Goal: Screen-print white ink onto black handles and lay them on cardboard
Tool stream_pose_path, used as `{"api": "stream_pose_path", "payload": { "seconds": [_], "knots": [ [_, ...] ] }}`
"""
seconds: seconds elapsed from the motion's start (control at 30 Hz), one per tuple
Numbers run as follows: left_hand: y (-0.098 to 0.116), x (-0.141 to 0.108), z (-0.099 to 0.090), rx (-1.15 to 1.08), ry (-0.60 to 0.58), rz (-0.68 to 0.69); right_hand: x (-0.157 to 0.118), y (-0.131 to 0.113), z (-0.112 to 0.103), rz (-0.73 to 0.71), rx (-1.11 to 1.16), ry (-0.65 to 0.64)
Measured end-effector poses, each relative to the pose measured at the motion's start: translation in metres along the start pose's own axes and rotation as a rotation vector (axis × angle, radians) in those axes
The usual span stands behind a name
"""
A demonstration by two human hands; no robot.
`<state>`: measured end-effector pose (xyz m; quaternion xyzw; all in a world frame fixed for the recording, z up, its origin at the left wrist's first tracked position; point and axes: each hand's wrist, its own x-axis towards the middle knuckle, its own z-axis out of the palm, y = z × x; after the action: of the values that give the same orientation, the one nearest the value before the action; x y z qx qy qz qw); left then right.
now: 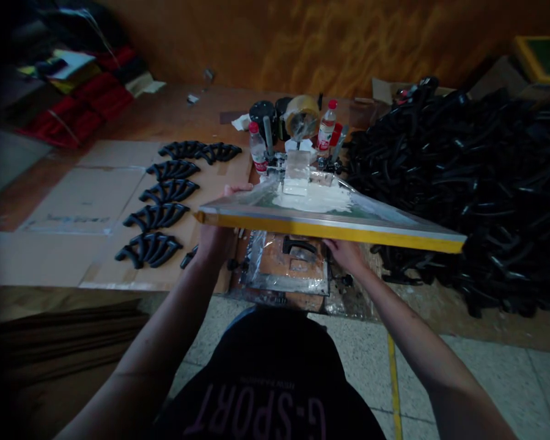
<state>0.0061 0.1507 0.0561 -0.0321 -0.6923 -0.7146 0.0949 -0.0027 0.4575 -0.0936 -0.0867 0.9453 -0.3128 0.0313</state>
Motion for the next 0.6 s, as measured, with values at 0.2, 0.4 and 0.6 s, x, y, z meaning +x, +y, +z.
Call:
{"api": "stream_pose_path", "payload": {
  "seconds": [0.2,0.4,0.6],
  "knots": [
    [-0.001,0.017,0.002,-0.012,0.011,-0.018,0.006,-0.031,0.012,-0.089,0.003,-0.106],
    [-0.001,0.019,0.002,-0.002,0.026,-0.011,0.02,-0.026,0.009,-0.119,-0.103,-0.093],
    [0.003,0.019,0.001,-0.003,-0.019,0.024,0.035,0.013,-0.007,0.005,-0.031,0.027]
  ]
}}
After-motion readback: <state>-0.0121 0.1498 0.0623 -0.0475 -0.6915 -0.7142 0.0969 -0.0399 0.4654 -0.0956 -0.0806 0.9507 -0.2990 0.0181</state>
